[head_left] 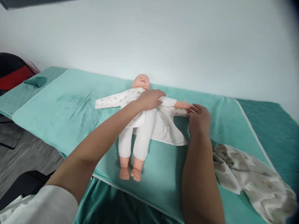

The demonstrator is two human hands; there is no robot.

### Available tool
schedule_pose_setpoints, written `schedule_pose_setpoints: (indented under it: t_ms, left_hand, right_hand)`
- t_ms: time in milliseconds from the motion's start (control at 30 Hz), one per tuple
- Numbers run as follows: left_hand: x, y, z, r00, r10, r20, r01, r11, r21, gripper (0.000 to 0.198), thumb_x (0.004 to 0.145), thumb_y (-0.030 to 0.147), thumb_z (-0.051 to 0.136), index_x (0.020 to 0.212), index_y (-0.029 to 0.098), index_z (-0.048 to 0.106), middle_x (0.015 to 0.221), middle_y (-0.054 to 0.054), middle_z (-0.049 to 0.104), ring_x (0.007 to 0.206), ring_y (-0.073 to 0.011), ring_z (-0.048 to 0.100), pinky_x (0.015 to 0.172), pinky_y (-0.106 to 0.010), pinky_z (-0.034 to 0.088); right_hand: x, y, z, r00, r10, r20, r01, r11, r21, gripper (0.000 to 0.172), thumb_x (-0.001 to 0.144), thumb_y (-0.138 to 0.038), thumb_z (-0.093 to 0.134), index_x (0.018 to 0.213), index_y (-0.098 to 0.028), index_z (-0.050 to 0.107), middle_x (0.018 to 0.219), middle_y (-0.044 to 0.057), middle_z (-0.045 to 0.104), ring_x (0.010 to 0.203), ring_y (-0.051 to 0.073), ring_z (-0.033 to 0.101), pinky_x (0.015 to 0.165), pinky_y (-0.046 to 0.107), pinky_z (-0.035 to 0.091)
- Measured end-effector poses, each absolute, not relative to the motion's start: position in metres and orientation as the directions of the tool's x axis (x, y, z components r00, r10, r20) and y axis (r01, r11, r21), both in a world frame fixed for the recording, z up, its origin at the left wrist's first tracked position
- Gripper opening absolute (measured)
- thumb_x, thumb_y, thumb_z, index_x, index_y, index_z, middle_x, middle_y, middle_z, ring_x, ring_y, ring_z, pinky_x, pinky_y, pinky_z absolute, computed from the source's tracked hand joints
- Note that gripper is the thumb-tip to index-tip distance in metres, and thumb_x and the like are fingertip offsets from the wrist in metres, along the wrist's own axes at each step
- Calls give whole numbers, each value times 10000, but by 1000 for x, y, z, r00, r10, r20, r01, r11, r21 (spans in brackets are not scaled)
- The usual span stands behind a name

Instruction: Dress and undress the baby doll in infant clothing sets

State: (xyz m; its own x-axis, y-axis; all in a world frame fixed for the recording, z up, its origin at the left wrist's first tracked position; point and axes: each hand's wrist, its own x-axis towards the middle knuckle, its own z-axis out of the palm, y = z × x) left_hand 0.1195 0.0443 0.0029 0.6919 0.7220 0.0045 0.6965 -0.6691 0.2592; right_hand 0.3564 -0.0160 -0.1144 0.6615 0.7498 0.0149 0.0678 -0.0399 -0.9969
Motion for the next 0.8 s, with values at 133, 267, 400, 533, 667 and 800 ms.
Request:
schedule_pose_setpoints:
  t_ms: [133,267,400,533,667,800]
  left_hand:
    - [154,53,0,729,673,-122,684,-712,158,530,949,218,577,1474,193,506,1492,-124,586,1312,-302,592,1025,-433,502]
    - [181,62,-9,725,681,-107,688,-708,159,427,945,165,569,1371,171,546,1385,-135,646,1282,-299,619,1062,-468,465]
    - [180,68,-12,747,663,-48,661,-734,154,402,907,96,550,1303,159,575,1267,-143,686,1173,-301,666,912,-428,502]
    - [168,68,-3,760,650,-3,644,-752,139,404,890,72,553,1281,166,587,1217,-135,694,1122,-298,673,858,-415,483]
    - [159,61,7,760,650,-3,647,-755,105,406,896,34,518,1270,174,594,1221,-133,692,1145,-284,656,914,-421,452]
    - [151,52,9,773,634,2,633,-773,35,406,881,36,546,1246,195,621,1207,-119,705,1139,-274,645,931,-417,425]
  right_hand:
    - [349,-22,-101,632,775,-4,-219,175,-960,512,563,-66,599,1044,-243,592,1079,14,700,1001,143,732,1034,353,564]
    - [343,-32,-91,554,826,106,-326,332,-885,495,591,-75,657,1044,-273,633,1141,20,718,1118,156,715,1040,357,565]
    - [339,-26,-95,567,821,75,-78,144,-987,294,669,-213,664,952,-267,606,1017,27,712,991,192,717,919,403,581]
    - [324,-17,-98,511,857,58,402,-179,-898,248,701,-430,731,794,-233,613,821,45,664,814,237,630,845,438,510]
    - [312,-18,-92,323,946,10,731,-242,-638,353,718,-532,723,657,-237,539,663,13,580,691,204,521,742,388,447]
    - [323,-24,-91,363,931,40,504,-160,-848,296,781,-505,625,678,-241,540,628,-5,546,657,194,525,663,353,456]
